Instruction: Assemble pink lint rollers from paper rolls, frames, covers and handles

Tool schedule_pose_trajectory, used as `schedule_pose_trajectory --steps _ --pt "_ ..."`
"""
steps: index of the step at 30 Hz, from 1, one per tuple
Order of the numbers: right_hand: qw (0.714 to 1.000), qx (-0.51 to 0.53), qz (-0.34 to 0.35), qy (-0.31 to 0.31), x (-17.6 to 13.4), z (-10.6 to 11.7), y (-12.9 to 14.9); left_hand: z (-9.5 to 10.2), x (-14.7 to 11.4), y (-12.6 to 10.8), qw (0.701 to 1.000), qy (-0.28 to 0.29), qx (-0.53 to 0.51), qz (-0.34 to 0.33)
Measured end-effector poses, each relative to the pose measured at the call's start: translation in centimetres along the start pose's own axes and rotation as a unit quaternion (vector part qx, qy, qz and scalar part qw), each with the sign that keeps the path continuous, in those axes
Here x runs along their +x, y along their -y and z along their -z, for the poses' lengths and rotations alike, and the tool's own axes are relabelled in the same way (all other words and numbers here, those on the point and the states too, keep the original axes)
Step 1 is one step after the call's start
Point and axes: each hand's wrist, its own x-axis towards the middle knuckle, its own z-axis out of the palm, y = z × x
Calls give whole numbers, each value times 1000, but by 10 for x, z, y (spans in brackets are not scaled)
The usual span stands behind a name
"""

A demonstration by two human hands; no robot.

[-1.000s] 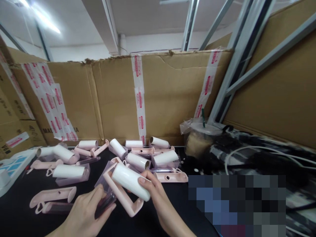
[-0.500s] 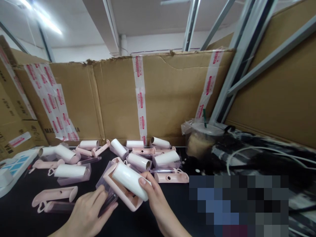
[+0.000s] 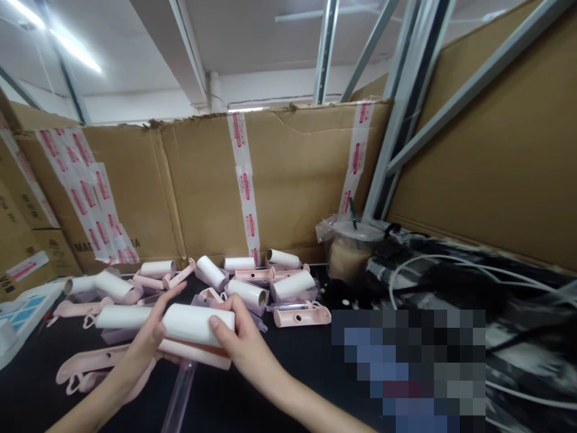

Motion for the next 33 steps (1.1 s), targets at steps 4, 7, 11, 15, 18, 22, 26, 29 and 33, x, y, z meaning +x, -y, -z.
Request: schedule_pose_trajectory --steps 4,7,11,15,18,22,26,29,33 --pt "997 2 25 70 4 -2 -3 0 -2 1 998 -22 -12 60" --pt "995 43 -28 83 6 8 -13 2 -2 7 992 -14 -80 95" --pt "986 88 -100 103 7 18 -24 6 0 9 985 6 -129 116" --pt "968 153 -141 140 5 16 -27 8 -1 10 981 37 -129 140" --pt "957 185 -158 161 2 12 -28 8 -2 11 979 51 -117 159" --pt "947 225 -158 169 1 11 -28 8 -2 14 971 52 -127 196" --pt "942 246 -166 154 1 10 -24 9 -1 13 955 79 -168 232" --pt "941 252 -170 146 0 10 -20 9 -2 12 949 95 -191 231" --pt "942 250 -169 144 -1 9 -14 8 -5 10 950 90 -199 224"
